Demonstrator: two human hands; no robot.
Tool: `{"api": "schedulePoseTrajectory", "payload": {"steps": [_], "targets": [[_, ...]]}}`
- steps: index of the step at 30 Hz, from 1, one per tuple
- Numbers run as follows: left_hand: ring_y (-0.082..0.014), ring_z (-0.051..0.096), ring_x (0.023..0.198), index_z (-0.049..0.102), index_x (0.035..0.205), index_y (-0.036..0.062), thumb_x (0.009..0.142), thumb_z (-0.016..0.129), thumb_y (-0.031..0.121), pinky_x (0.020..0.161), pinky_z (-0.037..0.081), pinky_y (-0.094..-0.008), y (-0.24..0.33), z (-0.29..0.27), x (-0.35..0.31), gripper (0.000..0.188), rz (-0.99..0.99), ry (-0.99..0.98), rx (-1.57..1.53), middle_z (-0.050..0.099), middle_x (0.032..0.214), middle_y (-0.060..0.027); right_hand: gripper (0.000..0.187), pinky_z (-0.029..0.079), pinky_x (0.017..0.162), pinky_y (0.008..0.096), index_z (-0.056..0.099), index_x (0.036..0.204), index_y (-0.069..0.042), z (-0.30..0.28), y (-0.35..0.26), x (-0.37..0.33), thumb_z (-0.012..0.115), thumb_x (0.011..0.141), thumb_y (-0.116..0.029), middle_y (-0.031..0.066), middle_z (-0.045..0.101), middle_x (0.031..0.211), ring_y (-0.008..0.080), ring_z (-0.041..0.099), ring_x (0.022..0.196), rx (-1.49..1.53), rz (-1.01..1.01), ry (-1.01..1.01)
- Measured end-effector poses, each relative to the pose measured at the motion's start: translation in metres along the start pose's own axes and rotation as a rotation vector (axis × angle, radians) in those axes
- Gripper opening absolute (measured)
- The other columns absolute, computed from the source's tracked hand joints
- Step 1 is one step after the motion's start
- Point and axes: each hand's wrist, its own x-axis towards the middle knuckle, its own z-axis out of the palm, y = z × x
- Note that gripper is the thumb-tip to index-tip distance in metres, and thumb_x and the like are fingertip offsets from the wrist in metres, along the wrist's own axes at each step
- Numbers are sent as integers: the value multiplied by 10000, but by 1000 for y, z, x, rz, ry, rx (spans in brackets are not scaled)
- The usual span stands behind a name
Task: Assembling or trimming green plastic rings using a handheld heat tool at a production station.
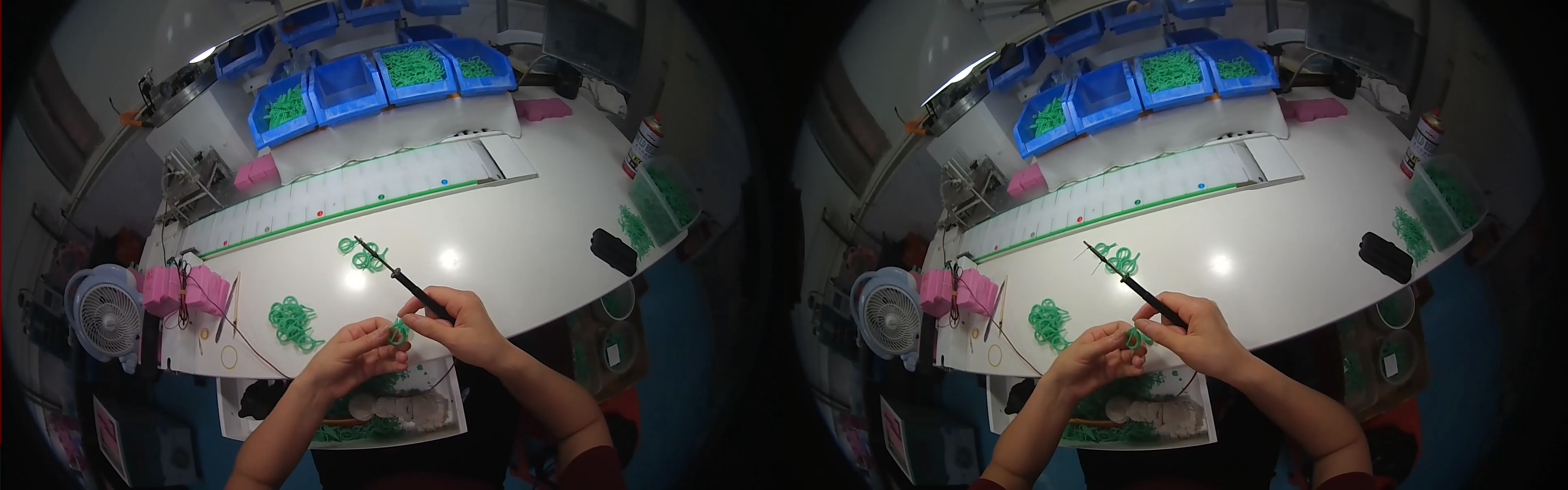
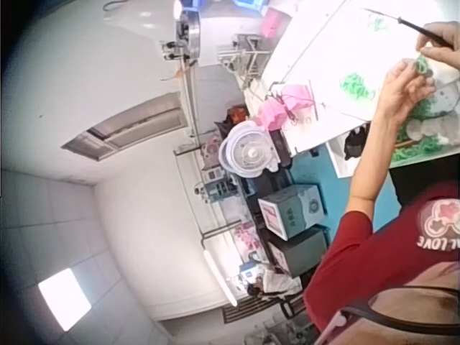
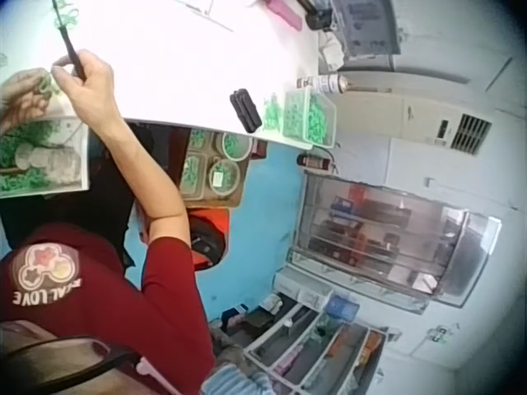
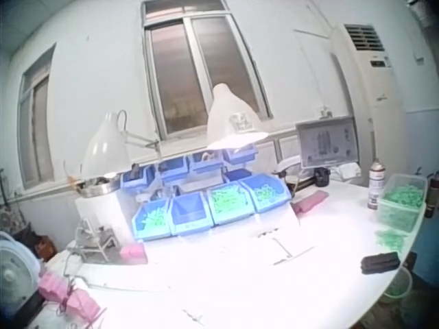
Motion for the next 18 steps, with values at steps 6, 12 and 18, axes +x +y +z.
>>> {"api": "schedulePoseTrajectory", "payload": {"steps": [6, 12, 18], "targets": [[-177, 620, 907, 495, 1177, 15, 936, 552, 178, 846, 532, -325, -2, 3, 1, 297, -3, 2, -52, 594, 1043, -119, 191, 260, 467, 212, 635, 923, -2, 3, 4, 1, 659, 857, -180, -85, 398, 546, 10, 345, 504, -25, 13, 17], [-140, 623, 889, 481, 1220, 26, 914, 579, 124, 834, 539, -310, -3, -1, 1, 336, 17, -15, -30, 596, 1035, -97, 184, 237, 480, 200, 651, 904, -19, 6, 4, 1, 661, 853, -196, -94, 414, 575, 4, 338, 531, -6, 54, 15], [-132, 628, 860, 526, 1171, 17, 903, 588, 102, 810, 551, -295, -4, -2, 2, 288, 21, 13, -17, 613, 999, -85, 189, 244, 479, 203, 651, 904, -19, 7, 6, 2, 661, 852, -200, -92, 420, 573, 4, 347, 533, -8, 79, 8]]}}
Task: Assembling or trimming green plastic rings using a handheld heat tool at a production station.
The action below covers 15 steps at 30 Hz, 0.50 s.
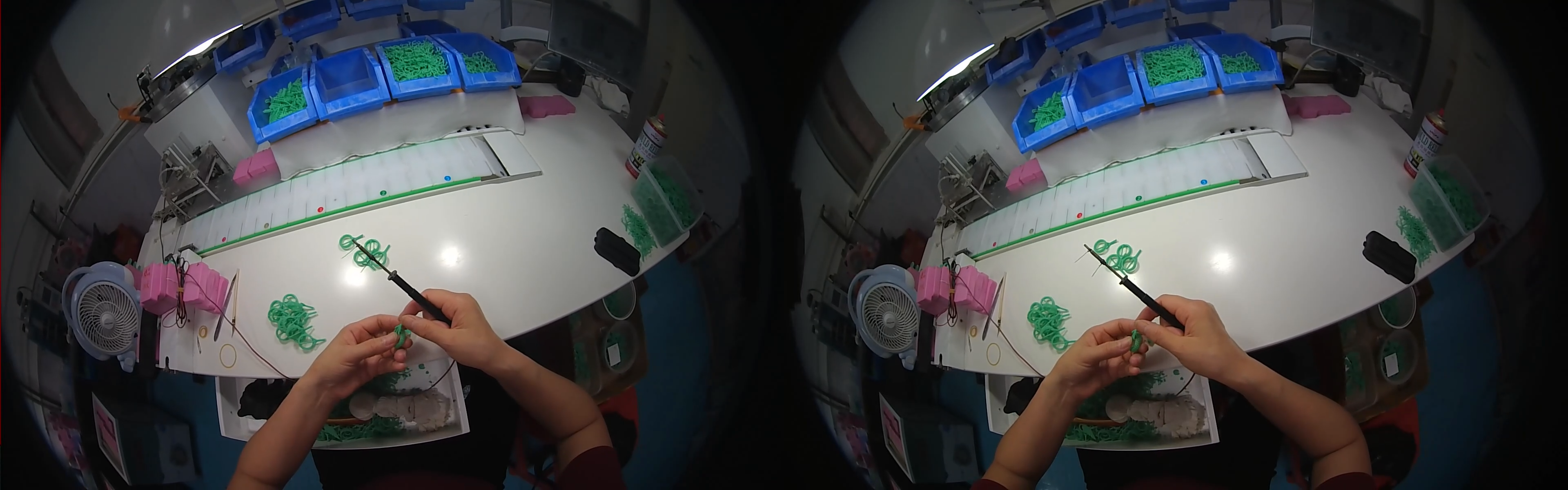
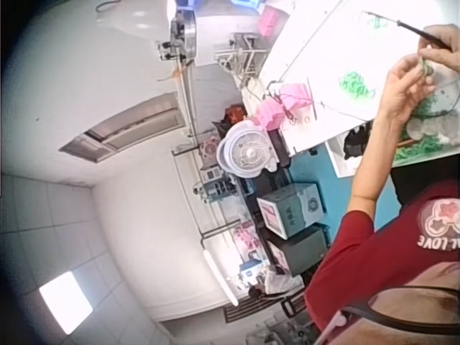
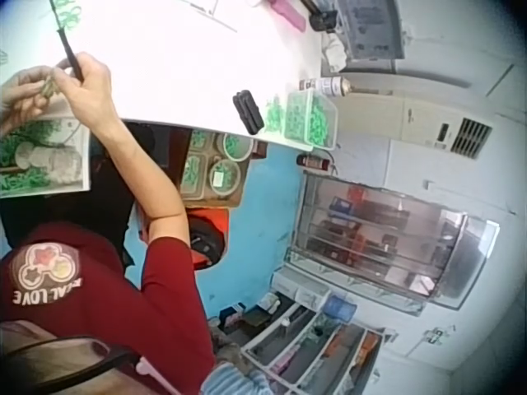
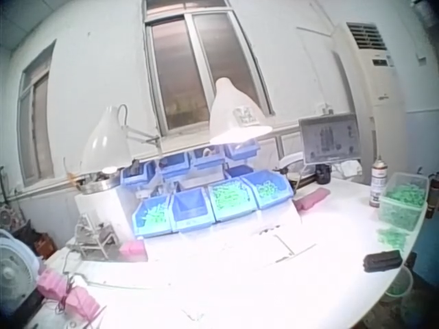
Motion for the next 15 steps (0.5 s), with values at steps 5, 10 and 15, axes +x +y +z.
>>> {"api": "schedulePoseTrajectory", "payload": {"steps": [5, 10, 15], "targets": [[-134, 600, 815, 535, 1155, -3, 879, 595, 71, 731, 541, -262, 0, 4, 0, 293, 3, 62, 39, 590, 963, -87, 188, 254, 485, 205, 650, 905, -19, 1, 3, 0, 661, 851, -199, -87, 429, 584, 9, 357, 541, 8, 3, 2], [-129, 622, 807, 533, 1161, -3, 882, 593, 62, 758, 552, -264, -1, 0, 1, 293, 0, 47, 30, 608, 979, -91, 190, 261, 489, 204, 651, 905, -19, 1, 4, 0, 661, 852, -201, -83, 437, 590, 10, 363, 547, -17, 6, -4], [-131, 634, 833, 528, 1177, -9, 894, 580, 58, 798, 564, -267, -1, 0, 1, 295, 6, 46, 17, 618, 1009, -101, 197, 265, 491, 202, 651, 905, -17, 1, 4, 0, 660, 854, -207, -80, 451, 592, 10, 372, 549, -24, 1, 1]]}}
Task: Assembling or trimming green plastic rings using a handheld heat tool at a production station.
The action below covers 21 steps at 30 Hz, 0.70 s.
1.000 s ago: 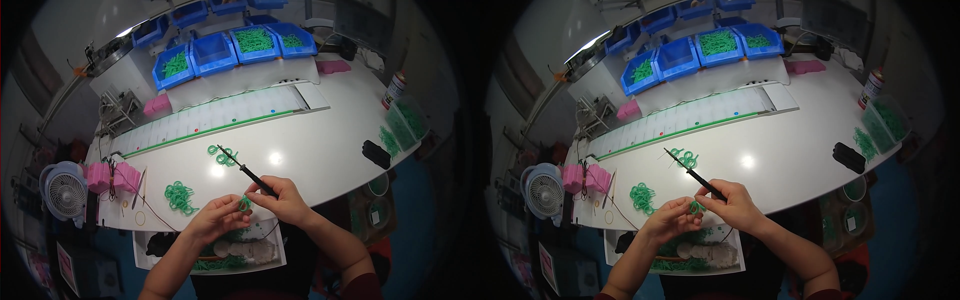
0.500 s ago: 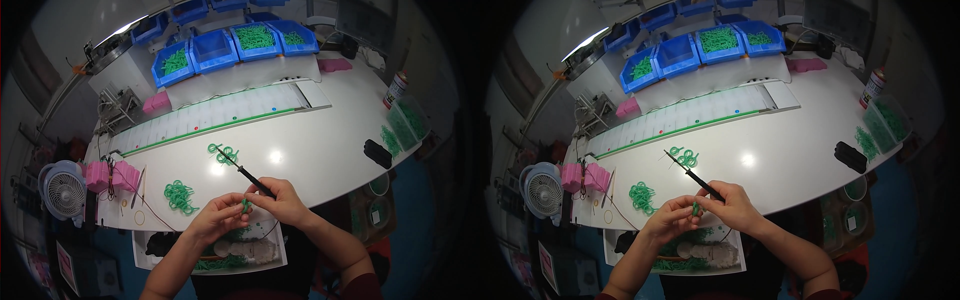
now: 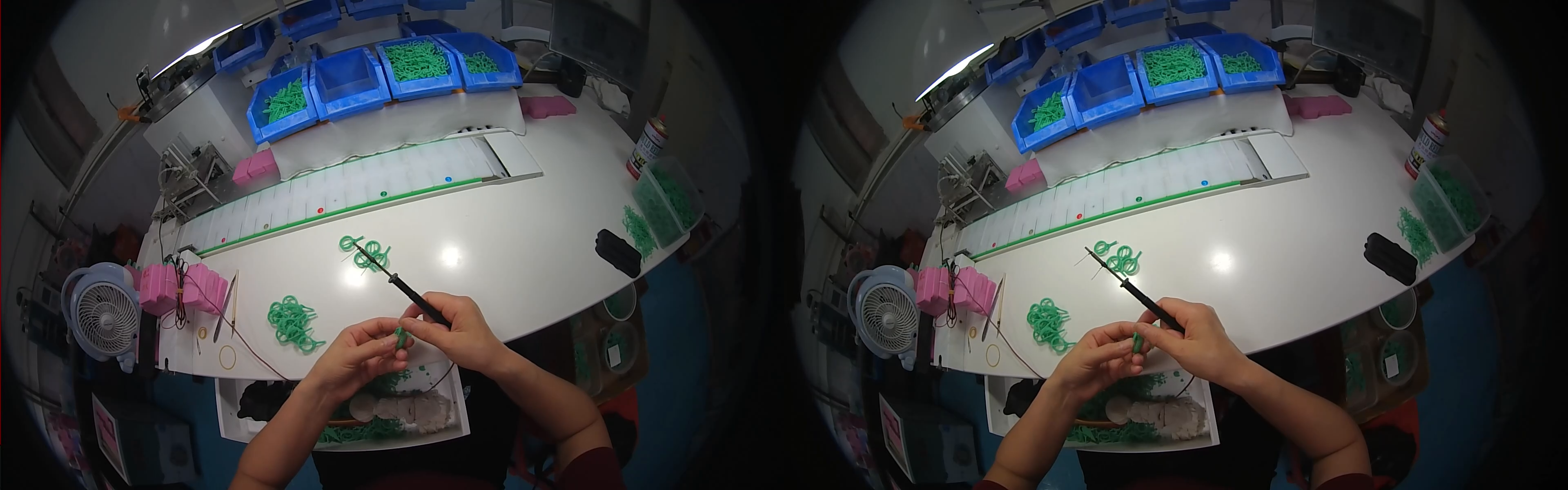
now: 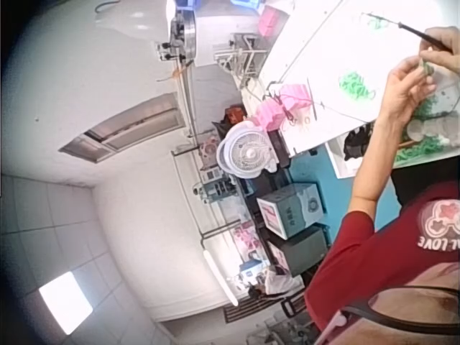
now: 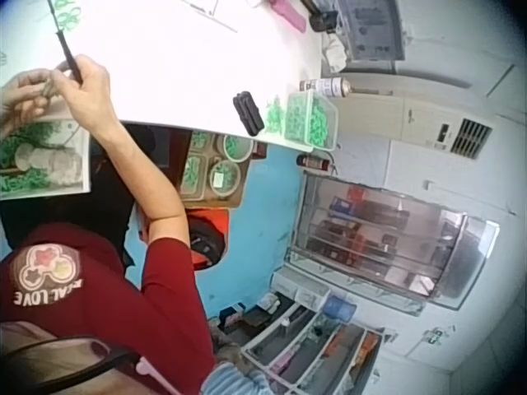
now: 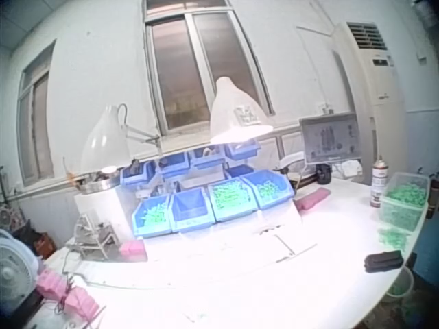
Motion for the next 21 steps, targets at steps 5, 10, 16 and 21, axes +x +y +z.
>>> {"api": "schedulePoseTrajectory", "payload": {"steps": [5, 10, 16, 21], "targets": [[-132, 619, 883, 522, 1197, -17, 911, 564, 82, 804, 565, -269, -1, -2, 1, 306, 17, -7, -21, 600, 1041, -106, 204, 264, 492, 202, 650, 903, -15, 0, -2, 0, 663, 855, -212, -79, 452, 593, 11, 372, 549, 1, 3, -2], [-123, 616, 865, 532, 1186, -10, 913, 571, 102, 793, 564, -263, -1, -2, 2, 298, 18, 12, -10, 601, 1019, -84, 198, 261, 494, 203, 650, 902, -15, 1, -5, -1, 664, 856, -207, -81, 441, 593, 13, 362, 548, 25, -6, 0], [-109, 607, 837, 550, 1159, 1, 916, 576, 115, 779, 554, -259, -1, -1, 3, 271, 20, 5, -9, 603, 1003, -71, 196, 277, 500, 199, 641, 910, -13, -1, -3, -1, 657, 864, -203, -80, 449, 604, 12, 372, 557, 6, 0, -4], [-110, 601, 823, 551, 1143, -2, 917, 575, 112, 765, 544, -255, 4, 2, 2, 255, 27, 49, -47, 607, 983, -77, 198, 298, 491, 201, 622, 953, -13, -9, -2, -1, 555, 936, -198, -68, 456, 621, 23, 379, 540, -29, -37, 97]]}}
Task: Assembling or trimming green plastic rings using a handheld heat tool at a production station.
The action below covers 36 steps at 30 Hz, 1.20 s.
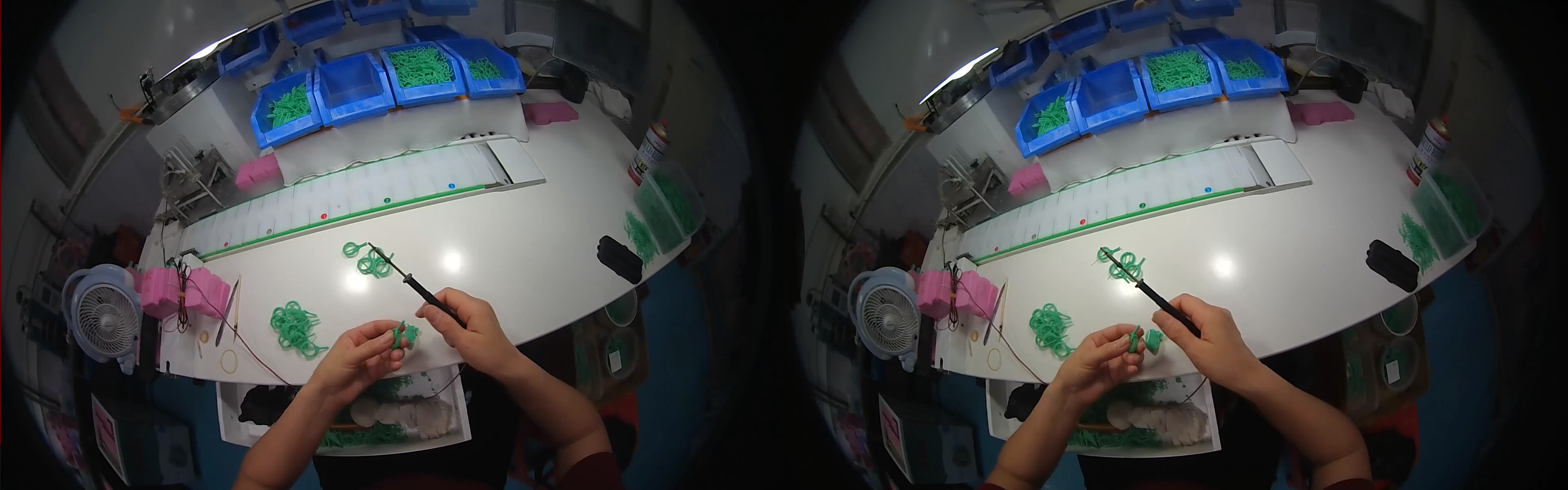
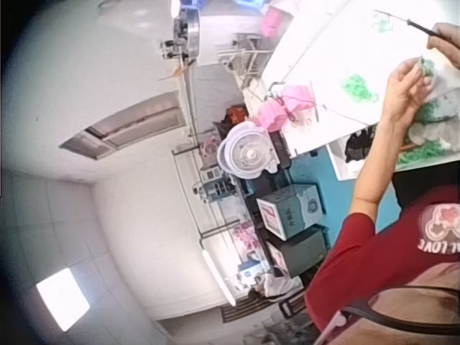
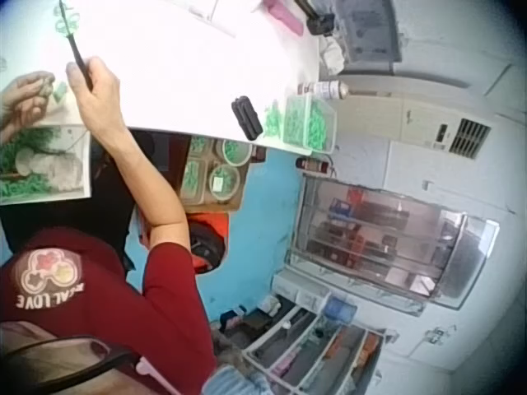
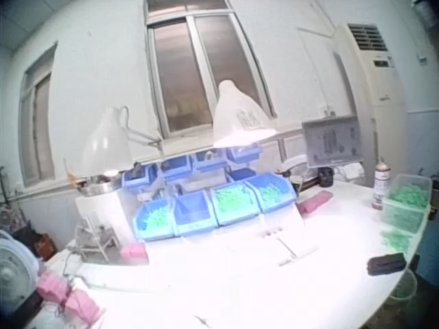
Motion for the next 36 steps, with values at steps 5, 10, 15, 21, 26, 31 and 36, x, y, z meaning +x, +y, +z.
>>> {"api": "schedulePoseTrajectory", "payload": {"steps": [5, 10, 15, 21, 26, 31, 36], "targets": [[-116, 563, 789, 542, 1113, -9, 916, 565, 90, 702, 526, -235, 2, -6, -4, 221, 111, 138, -97, 578, 945, -85, 183, 320, 469, 232, 636, 876, 0, -25, -6, -14, 538, 924, -147, -9, 477, 579, 67, 391, 491, -256, -70, 17], [-118, 563, 779, 532, 1113, -13, 920, 554, 74, 704, 531, -233, 4, -11, -3, 213, 169, 167, -143, 574, 949, -93, 124, 438, 507, 301, 635, 825, 10, -33, 11, -26, 635, 839, -114, 108, 614, 678, 219, 567, 534, -477, -224, 100], [-123, 566, 780, 530, 1121, -5, 914, 559, 66, 706, 533, -236, 4, -12, -3, 220, 182, 166, -116, 575, 951, -98, 118, 443, 494, 303, 644, 836, -1, -30, 16, -25, 666, 822, -117, 102, 621, 690, 214, 577, 536, -489, -392, 108], [-122, 561, 779, 542, 1110, -1, 911, 567, 71, 702, 518, -241, 4, -10, -2, 214, 180, 183, -75, 579, 949, -93, 107, 446, 489, 297, 648, 838, -6, -30, 15, -24, 671, 818, -109, 98, 623, 683, 212, 587, 534, -499, -389, 63], [-111, 546, 774, 545, 1111, 4, 915, 566, 84, 697, 501, -237, 4, -8, -3, 213, 187, 172, -25, 578, 947, -84, 105, 448, 491, 295, 649, 836, -9, -30, 17, -23, 673, 818, -110, 99, 626, 683, 217, 589, 532, -510, -395, 66], [-103, 542, 765, 549, 1112, 9, 922, 559, 94, 692, 497, -231, 3, -9, -3, 208, 173, 176, -18, 579, 946, -79, 107, 453, 492, 297, 649, 833, -10, -30, 16, -23, 674, 817, -113, 100, 630, 688, 219, 595, 536, -510, -404, 57], [-99, 538, 754, 551, 1113, 9, 924, 559, 98, 686, 494, -232, 3, -10, -3, 210, 173, 172, -10, 578, 944, -77, 111, 457, 494, 296, 650, 832, -11, -30, 17, -22, 676, 816, -118, 98, 635, 694, 218, 598, 538, -529, -391, 43]]}}
